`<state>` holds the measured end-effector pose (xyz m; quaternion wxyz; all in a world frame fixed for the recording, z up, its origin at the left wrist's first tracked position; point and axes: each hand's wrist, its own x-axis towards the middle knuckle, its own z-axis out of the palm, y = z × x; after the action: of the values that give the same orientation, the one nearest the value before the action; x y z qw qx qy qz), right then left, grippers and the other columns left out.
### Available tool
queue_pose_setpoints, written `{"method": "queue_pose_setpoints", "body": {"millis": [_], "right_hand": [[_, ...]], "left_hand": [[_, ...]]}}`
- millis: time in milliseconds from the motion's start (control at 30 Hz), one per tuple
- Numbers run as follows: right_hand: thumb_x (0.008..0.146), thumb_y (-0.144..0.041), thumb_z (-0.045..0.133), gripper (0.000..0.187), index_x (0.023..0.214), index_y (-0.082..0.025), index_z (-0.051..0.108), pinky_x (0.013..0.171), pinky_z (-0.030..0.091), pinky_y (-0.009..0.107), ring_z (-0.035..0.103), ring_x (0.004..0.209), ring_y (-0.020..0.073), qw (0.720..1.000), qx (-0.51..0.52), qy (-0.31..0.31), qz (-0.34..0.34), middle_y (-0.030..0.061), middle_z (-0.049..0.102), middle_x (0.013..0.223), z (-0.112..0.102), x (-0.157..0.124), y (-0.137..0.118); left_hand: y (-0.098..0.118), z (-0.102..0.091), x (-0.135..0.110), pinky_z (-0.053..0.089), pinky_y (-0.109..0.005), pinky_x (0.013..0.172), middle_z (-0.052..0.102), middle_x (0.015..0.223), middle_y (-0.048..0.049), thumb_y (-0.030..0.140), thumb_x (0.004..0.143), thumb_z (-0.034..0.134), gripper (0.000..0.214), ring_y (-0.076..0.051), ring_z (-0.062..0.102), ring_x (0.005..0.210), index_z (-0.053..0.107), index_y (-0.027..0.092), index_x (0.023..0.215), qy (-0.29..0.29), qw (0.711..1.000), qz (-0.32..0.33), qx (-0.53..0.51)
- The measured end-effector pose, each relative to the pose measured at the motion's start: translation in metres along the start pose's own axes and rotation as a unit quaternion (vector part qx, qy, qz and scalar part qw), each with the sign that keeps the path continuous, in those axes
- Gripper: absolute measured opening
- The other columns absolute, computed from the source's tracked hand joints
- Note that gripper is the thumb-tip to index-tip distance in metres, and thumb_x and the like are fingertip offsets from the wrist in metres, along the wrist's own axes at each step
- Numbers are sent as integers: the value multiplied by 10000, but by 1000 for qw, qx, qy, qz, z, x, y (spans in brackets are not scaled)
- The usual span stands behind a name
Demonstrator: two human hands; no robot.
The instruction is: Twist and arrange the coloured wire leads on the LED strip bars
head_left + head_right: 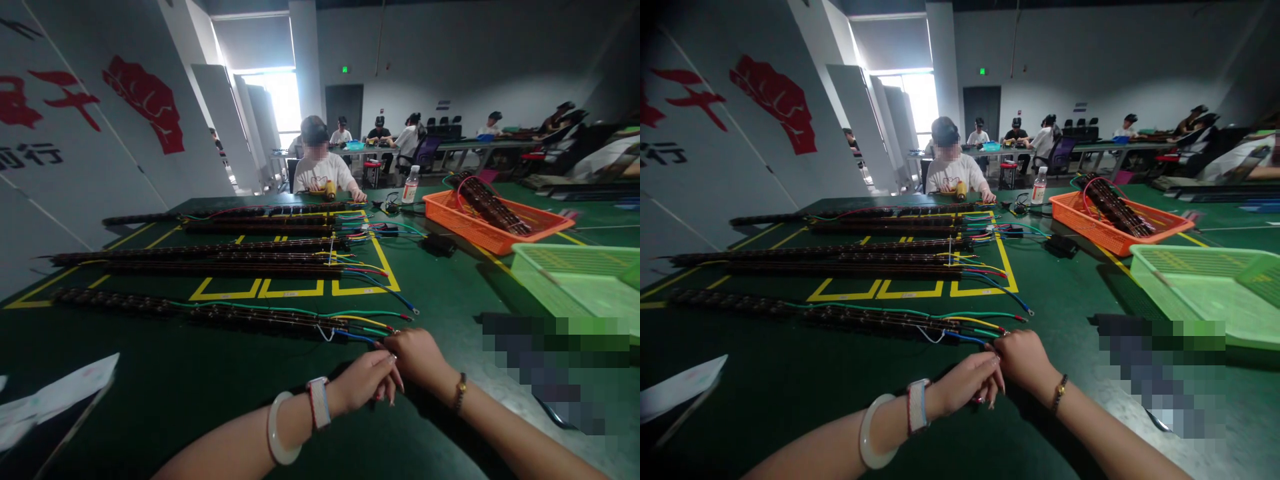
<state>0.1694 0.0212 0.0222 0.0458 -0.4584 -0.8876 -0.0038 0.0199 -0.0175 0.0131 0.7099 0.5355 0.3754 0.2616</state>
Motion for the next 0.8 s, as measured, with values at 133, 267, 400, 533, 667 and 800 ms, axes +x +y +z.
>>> {"method": "queue_pose_setpoints", "body": {"millis": [133, 267, 400, 533, 667, 800], "right_hand": [[926, -314, 422, 397, 644, -191, 673, 531, 341, 259, 632, 578, 170, 1000, -4, -14, -25, 70, 678, 620, 0, 1, -2], [940, -306, 398, 414, 656, -185, 674, 532, 332, 264, 622, 578, 172, 999, -24, 3, -47, 73, 673, 620, 3, 2, 1], [932, -308, 418, 415, 616, -177, 654, 543, 318, 262, 576, 546, 148, 997, -16, 41, -57, 64, 648, 591, 8, 3, 5], [947, -331, 375, 445, 596, -181, 605, 587, 337, 248, 531, 567, 123, 990, 64, 120, -37, 35, 591, 584, 10, 2, 12], [951, -363, 354, 418, 654, -180, 584, 606, 373, 242, 511, 621, 131, 975, 147, 164, -16, 34, 556, 643, 5, 7, 21], [907, -359, 462, 220, 896, -198, 612, 737, 428, 299, 547, 815, 177, 971, 171, 160, -50, 63, 593, 877, -9, 20, 26]], "left_hand": [[2, 0, -1, 252, -223, 443, 512, 514, 23, 478, 874, 340, 394, -71, 387, 404, 519, 168, 711, -23, 999, 1, 33], [4, -1, -3, 257, -227, 444, 507, 519, 24, 493, 872, 350, 391, -75, 379, 407, 515, 173, 722, -29, 999, 5, 45], [4, -2, -5, 249, -221, 448, 502, 518, 26, 540, 857, 369, 422, -70, 378, 413, 518, 170, 721, -38, 998, 1, 40], [5, -1, -5, 250, -218, 445, 502, 513, 27, 560, 851, 369, 437, -70, 380, 411, 519, 168, 728, -30, 999, 5, 45], [5, 3, -7, 272, -217, 455, 514, 540, 24, 532, 857, 375, 405, -74, 401, 428, 522, 168, 758, -17, 999, -4, 49], [6, 7, -24, 298, -224, 473, 543, 591, 9, 538, 846, 394, 396, -87, 453, 471, 518, 169, 772, 11, 998, -40, 40]]}}
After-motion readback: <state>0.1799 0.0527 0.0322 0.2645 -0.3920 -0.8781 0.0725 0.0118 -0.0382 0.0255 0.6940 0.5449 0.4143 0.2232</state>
